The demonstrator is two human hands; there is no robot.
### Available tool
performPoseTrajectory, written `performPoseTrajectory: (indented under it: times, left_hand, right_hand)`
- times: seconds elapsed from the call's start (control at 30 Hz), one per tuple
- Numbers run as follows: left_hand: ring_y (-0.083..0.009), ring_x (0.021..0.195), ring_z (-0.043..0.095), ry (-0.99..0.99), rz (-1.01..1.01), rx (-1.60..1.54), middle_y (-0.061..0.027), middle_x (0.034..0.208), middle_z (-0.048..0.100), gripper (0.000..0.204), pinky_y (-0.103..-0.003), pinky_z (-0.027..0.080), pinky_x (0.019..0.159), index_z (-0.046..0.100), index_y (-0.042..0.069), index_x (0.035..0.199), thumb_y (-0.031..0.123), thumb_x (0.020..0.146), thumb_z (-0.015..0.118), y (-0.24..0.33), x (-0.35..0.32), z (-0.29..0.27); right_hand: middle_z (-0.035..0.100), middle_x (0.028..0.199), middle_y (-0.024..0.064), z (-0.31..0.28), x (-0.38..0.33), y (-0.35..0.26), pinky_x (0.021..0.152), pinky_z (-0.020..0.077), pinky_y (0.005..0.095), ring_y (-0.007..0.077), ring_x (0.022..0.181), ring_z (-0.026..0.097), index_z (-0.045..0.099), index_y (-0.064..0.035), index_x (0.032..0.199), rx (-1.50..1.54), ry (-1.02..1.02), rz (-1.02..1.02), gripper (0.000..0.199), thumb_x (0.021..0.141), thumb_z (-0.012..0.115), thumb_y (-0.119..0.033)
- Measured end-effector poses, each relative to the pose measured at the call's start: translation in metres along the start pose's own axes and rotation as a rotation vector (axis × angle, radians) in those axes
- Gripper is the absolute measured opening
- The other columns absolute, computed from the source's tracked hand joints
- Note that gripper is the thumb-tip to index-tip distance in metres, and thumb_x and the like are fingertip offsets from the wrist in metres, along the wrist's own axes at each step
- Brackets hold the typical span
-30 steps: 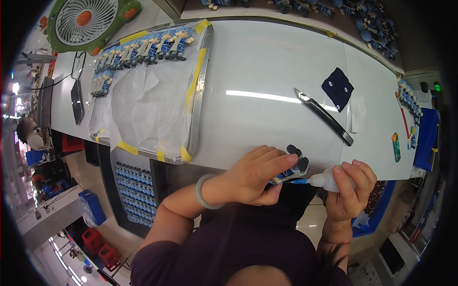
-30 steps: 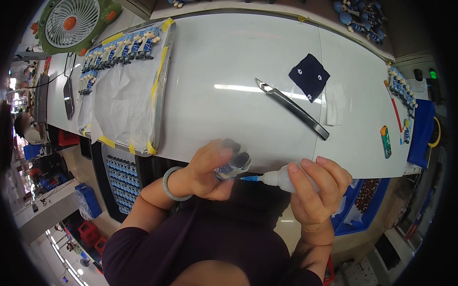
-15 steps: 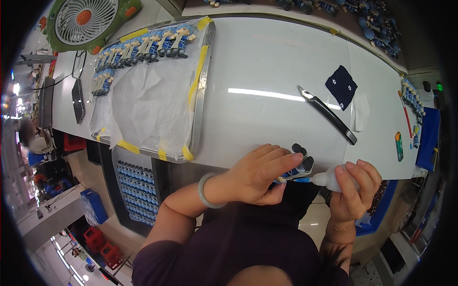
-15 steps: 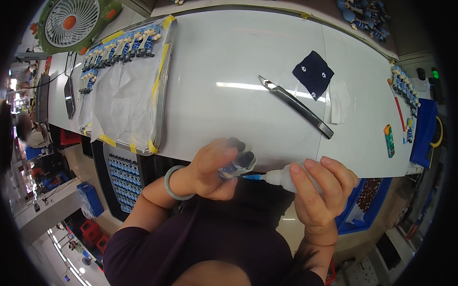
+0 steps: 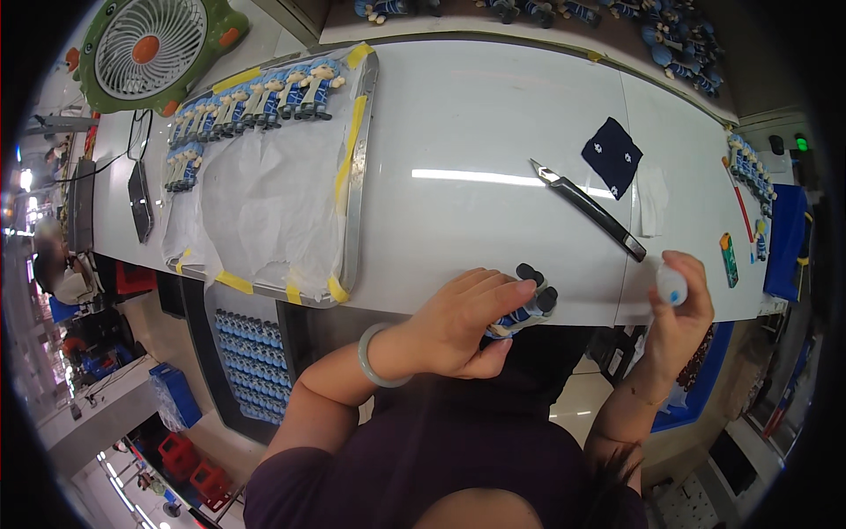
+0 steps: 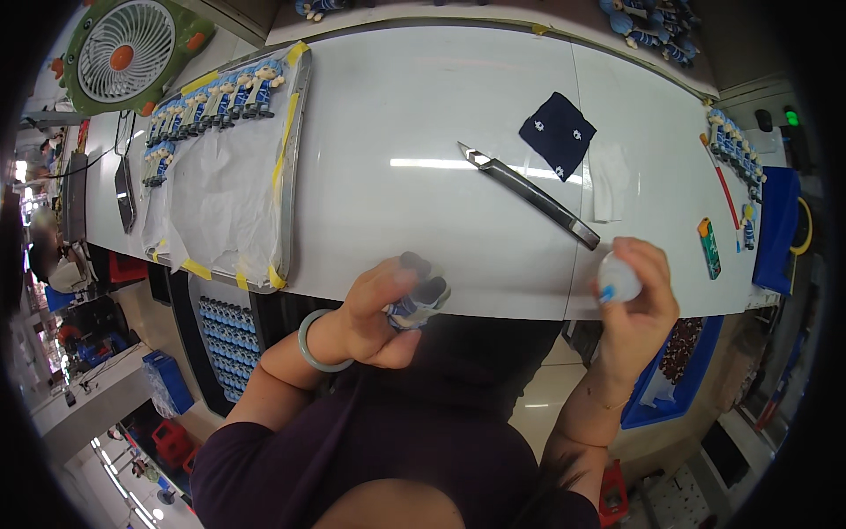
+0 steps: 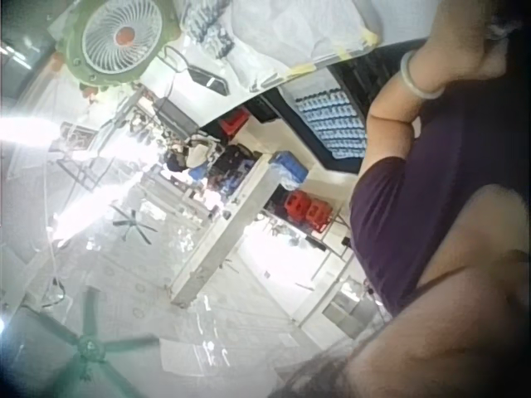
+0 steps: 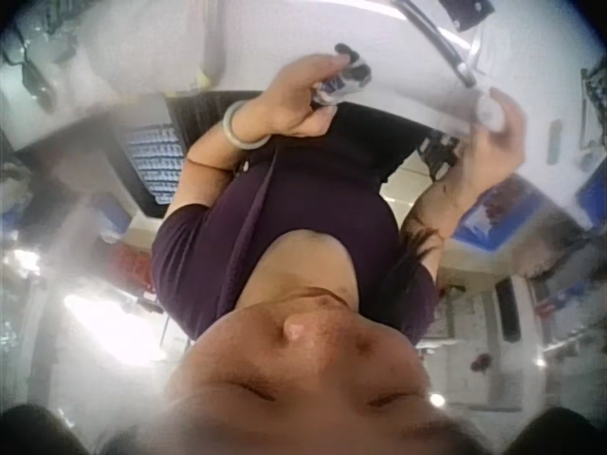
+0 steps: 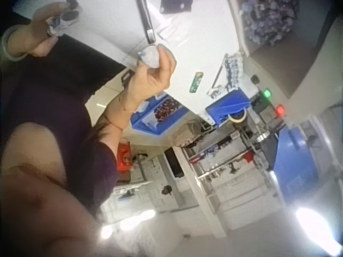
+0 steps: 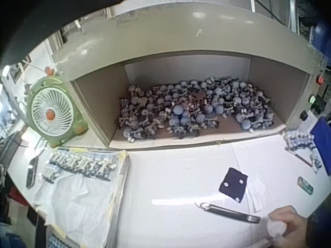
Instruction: Assembling small plastic figurines by applying glue and attaching parts.
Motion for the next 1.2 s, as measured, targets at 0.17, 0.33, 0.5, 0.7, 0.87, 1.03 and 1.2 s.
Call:
performPoseTrajectory:
  times: [0.17,0.33,0.5,0.7,0.87,1.03,1.2]
  left_hand:
    - [-0.0274,0.074,0.051,0.001,-0.083,-0.046,-0.0171,0.089,0.051,0.066,-0.034,0.041,0.068,0.029,-0.002,0.123,0.006,0.063,0.054,-0.003,-0.011,0.0]
    - [-0.0178,0.076,0.048,0.06,-0.223,-0.251,-0.0159,0.099,0.047,0.064,-0.029,0.04,0.069,0.017,-0.005,0.127,0.017,0.074,0.048,0.002,-0.005,-0.008]
    - [-0.0127,0.066,0.042,0.051,-0.343,-0.45,-0.0136,0.095,0.046,0.066,-0.025,0.036,0.059,0.012,-0.007,0.126,0.028,0.081,0.045,0.002,-0.001,-0.01]
    - [-0.0126,0.062,0.039,0.082,-0.36,-0.51,-0.0119,0.088,0.045,0.067,-0.024,0.033,0.055,0.01,-0.004,0.127,0.027,0.08,0.047,0.002,0.001,-0.01]
    - [-0.0147,0.065,0.039,0.158,-0.25,-0.541,-0.0128,0.085,0.044,0.07,-0.027,0.033,0.057,0.005,0.003,0.125,0.018,0.075,0.051,-0.005,0.0,-0.009]
    - [-0.0175,0.072,0.043,0.146,-0.219,-0.376,-0.013,0.087,0.045,0.056,-0.029,0.036,0.063,0.02,0.004,0.12,0.007,0.074,0.052,0.0,-0.006,-0.014]
    - [-0.0187,0.083,0.043,-0.026,-0.145,-0.51,-0.0102,0.093,0.044,0.031,-0.028,0.035,0.073,0.043,0.003,0.106,-0.002,0.075,0.047,0.042,0.003,-0.04]
  right_hand:
    - [0.056,0.097,0.0106,-0.03,0.02,0.032,0.084,0.0392,0.0282,0.018,0.092,0.053,0.054,0.0037,0.099,-0.017,0.155,0.145,0.031,0.069,0.061,0.001]
    - [0.057,0.097,0.0106,-0.035,0.029,0.058,0.084,0.0398,0.0288,0.0183,0.092,0.054,0.053,0.004,0.102,0.176,0.197,0.189,0.034,0.07,0.063,-0.002]
    - [0.057,0.097,0.0107,-0.036,0.025,0.059,0.085,0.0397,0.029,0.0184,0.092,0.054,0.053,0.0036,0.102,0.105,0.166,0.167,0.034,0.071,0.064,-0.003]
    - [0.056,0.098,0.0112,-0.035,0.026,0.059,0.085,0.0397,0.0292,0.0184,0.093,0.054,0.053,0.0033,0.103,0.079,0.158,0.173,0.034,0.071,0.063,-0.004]
    - [0.056,0.099,0.0108,-0.036,0.028,0.058,0.084,0.0398,0.0286,0.0175,0.093,0.054,0.052,0.0025,0.104,0.046,0.148,0.158,0.035,0.072,0.062,-0.005]
    - [0.055,0.097,0.0087,-0.034,0.03,0.063,0.083,0.0381,0.0263,0.0152,0.09,0.052,0.05,0.0032,0.107,0.084,0.088,0.157,0.035,0.074,0.059,-0.006]
    - [0.053,0.097,0.0081,-0.044,0.021,0.06,0.083,0.037,0.0248,0.0144,0.09,0.05,0.047,0.0046,0.108,0.055,0.075,0.165,0.034,0.077,0.057,-0.007]
Point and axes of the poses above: each hand's wrist, its own x-axis towards the middle knuckle, its own z-axis out of the palm, y = z × x, the point moved 2 cm from there along x, towards the middle knuckle
